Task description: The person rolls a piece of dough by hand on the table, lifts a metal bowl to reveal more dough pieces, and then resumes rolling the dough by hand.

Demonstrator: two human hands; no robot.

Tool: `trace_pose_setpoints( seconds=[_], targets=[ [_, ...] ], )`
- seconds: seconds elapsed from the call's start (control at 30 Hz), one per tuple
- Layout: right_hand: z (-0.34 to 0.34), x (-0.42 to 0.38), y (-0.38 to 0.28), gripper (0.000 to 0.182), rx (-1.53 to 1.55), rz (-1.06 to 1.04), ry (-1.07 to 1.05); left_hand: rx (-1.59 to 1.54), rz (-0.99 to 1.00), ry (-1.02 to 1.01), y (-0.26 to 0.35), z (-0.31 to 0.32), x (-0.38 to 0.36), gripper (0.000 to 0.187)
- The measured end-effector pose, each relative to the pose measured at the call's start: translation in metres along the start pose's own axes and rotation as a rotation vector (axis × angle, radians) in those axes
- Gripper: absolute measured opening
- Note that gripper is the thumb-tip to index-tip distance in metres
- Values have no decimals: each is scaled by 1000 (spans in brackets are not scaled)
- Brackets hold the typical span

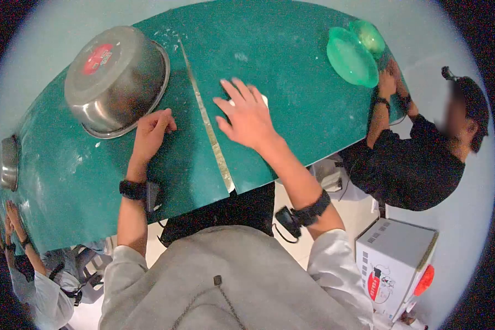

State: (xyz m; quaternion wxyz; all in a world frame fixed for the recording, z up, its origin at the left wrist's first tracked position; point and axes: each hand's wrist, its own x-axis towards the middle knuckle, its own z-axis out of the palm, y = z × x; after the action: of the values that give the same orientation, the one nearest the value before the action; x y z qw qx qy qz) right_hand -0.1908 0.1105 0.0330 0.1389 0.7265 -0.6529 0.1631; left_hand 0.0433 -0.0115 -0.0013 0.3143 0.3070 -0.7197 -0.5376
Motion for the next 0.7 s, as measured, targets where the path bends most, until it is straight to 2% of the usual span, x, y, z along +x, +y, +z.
trace_pose_setpoints(
  seconds=[0.2,0.33,0.43,0.53,0.6,0.63,0.7],
  targets=[
    [-48,-18,8,36,14,41,-146,37,-5,-46,5,-1,-2,45],
    [-77,-21,0,31,-20,119,-150,39,-26,-13,1,-1,0,44],
    [-81,-30,4,25,77,187,-126,35,-25,-8,6,0,0,43],
    [-63,-38,6,17,143,289,-247,59,-39,-14,4,0,1,43],
    [-43,-27,-2,21,81,211,-190,69,-36,-24,1,3,2,42],
    [-40,-14,-12,33,56,306,-168,97,-30,-29,2,2,3,41],
    [-13,12,-11,40,38,386,-252,128,-34,-45,3,1,1,40]
  ],
)
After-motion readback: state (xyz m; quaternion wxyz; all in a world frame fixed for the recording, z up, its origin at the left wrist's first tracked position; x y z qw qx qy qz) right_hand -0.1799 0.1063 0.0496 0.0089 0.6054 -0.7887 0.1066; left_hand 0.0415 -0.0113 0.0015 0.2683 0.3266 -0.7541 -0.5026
